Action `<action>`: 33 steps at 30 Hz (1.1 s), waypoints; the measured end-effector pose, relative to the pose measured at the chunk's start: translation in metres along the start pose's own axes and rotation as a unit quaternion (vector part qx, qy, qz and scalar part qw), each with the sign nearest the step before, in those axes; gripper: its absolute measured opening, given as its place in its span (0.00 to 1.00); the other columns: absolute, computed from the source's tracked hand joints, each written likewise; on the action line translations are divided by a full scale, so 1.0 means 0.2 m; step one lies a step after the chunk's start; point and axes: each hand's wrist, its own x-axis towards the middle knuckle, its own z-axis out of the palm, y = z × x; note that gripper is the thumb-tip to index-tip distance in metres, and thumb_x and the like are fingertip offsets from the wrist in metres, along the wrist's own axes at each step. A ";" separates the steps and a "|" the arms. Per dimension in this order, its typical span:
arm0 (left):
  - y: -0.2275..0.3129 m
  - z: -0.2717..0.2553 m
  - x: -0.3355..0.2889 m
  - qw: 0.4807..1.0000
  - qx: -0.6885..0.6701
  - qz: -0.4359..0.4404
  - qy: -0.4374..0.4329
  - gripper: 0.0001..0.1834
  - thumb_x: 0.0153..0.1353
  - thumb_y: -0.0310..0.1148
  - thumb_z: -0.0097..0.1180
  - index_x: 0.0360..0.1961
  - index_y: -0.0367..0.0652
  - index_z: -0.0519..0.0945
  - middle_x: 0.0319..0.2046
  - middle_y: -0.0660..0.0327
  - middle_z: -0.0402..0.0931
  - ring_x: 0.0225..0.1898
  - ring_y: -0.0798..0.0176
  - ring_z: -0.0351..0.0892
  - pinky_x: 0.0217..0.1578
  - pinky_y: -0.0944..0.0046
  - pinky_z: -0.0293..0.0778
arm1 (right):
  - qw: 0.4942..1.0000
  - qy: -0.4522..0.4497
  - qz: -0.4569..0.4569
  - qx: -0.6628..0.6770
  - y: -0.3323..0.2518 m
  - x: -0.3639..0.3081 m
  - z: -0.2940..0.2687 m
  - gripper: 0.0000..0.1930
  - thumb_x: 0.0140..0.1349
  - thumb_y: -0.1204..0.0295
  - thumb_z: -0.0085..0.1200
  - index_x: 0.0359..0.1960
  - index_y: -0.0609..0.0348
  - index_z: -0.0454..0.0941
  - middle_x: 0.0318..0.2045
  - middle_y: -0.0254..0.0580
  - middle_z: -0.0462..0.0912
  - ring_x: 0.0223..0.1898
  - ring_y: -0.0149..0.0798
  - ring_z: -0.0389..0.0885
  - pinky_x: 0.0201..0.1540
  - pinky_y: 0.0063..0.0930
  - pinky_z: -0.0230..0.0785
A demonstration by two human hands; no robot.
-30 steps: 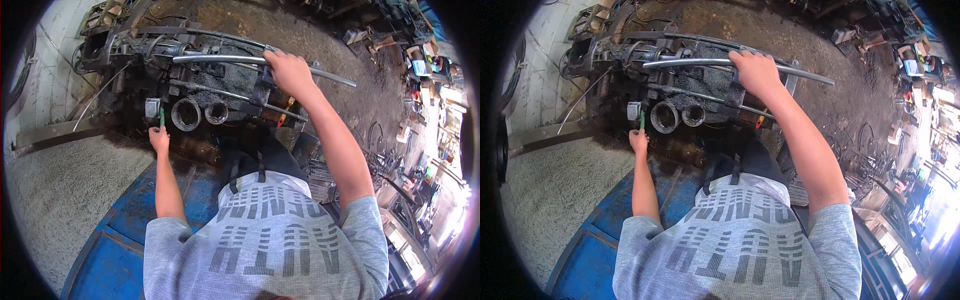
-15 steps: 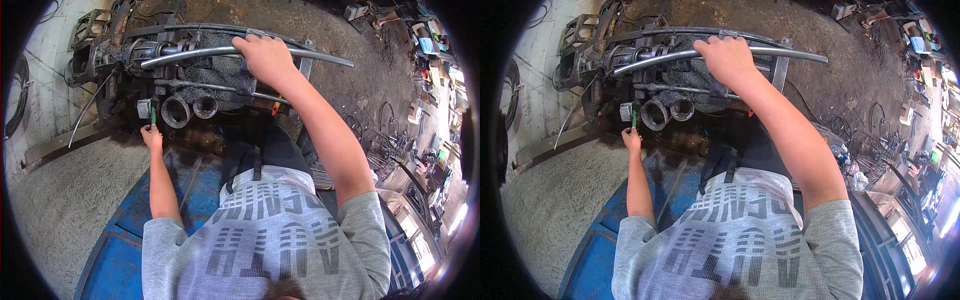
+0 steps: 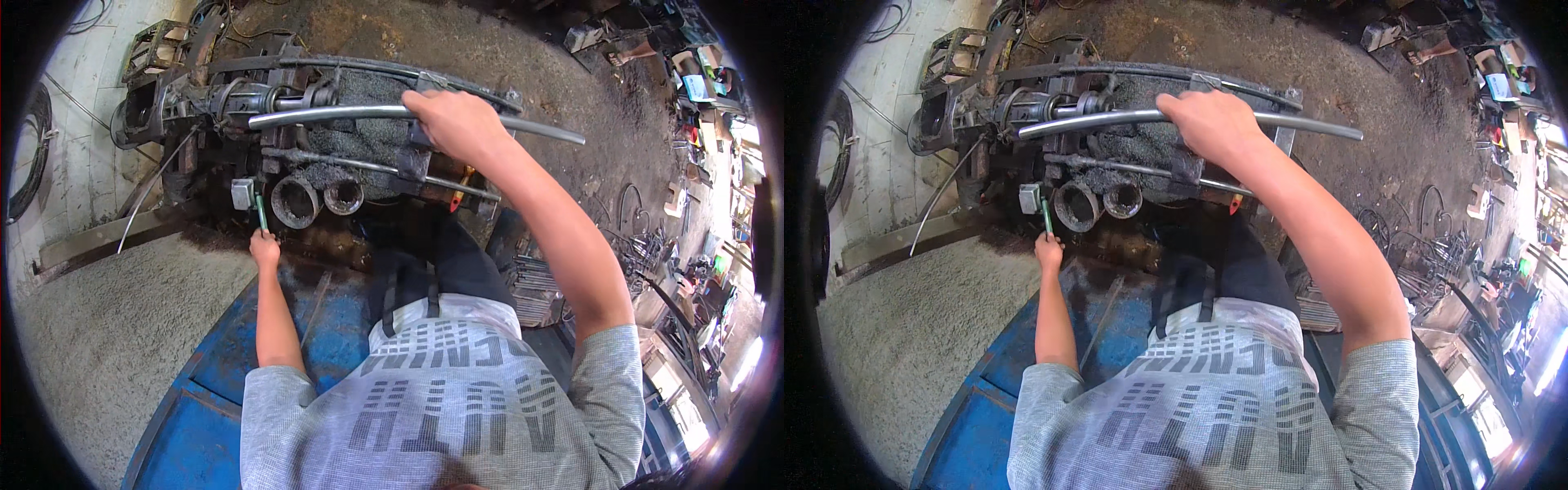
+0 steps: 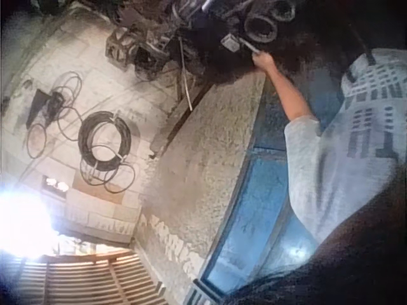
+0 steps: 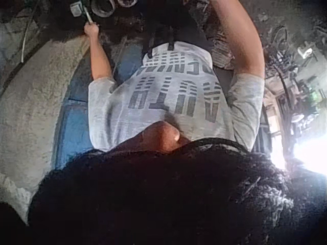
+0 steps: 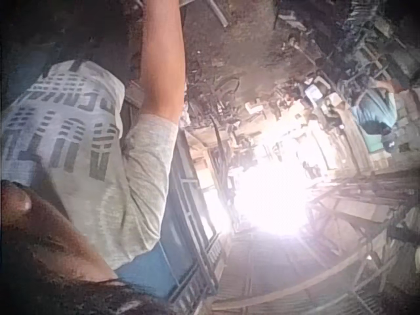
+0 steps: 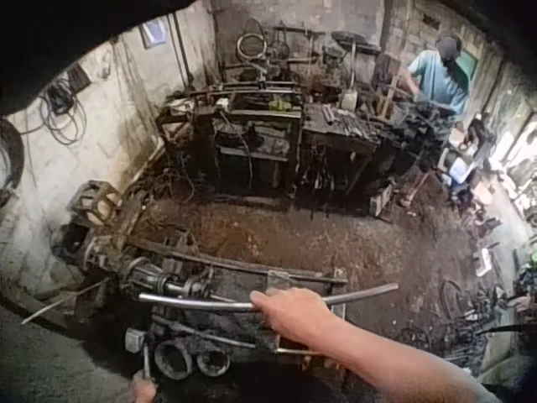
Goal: Operating a manual lathe to machine a metal rod and cleaning the gear box area.
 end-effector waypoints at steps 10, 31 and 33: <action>-0.25 0.28 0.14 0.996 0.074 0.041 0.000 0.15 0.69 0.37 0.43 0.51 0.42 0.72 0.38 0.38 0.79 0.44 0.32 0.76 0.42 0.40 0.70 | 0.997 -0.072 -0.013 -0.001 0.03 0.00 -0.05 0.09 0.57 0.73 0.50 0.39 0.55 0.69 0.34 0.46 0.80 0.38 0.55 0.81 0.36 0.49 0.73; 1.87 -0.15 -0.87 0.722 0.191 0.664 0.040 0.24 0.50 0.47 0.67 0.41 0.42 0.78 0.40 0.58 0.76 0.49 0.52 0.74 0.52 0.52 0.66 | 0.995 -0.095 0.008 -0.001 0.37 -0.40 -0.22 0.11 0.56 0.72 0.55 0.41 0.56 0.71 0.36 0.46 0.79 0.40 0.53 0.81 0.40 0.48 0.73; 1.89 -0.05 -0.83 0.729 0.283 0.623 -0.032 0.20 0.51 0.48 0.65 0.32 0.43 0.74 0.31 0.59 0.76 0.39 0.52 0.78 0.43 0.53 0.71 | 0.996 -0.062 -0.007 0.066 0.40 -0.46 -0.25 0.14 0.57 0.67 0.56 0.44 0.54 0.73 0.38 0.45 0.81 0.41 0.53 0.81 0.42 0.47 0.73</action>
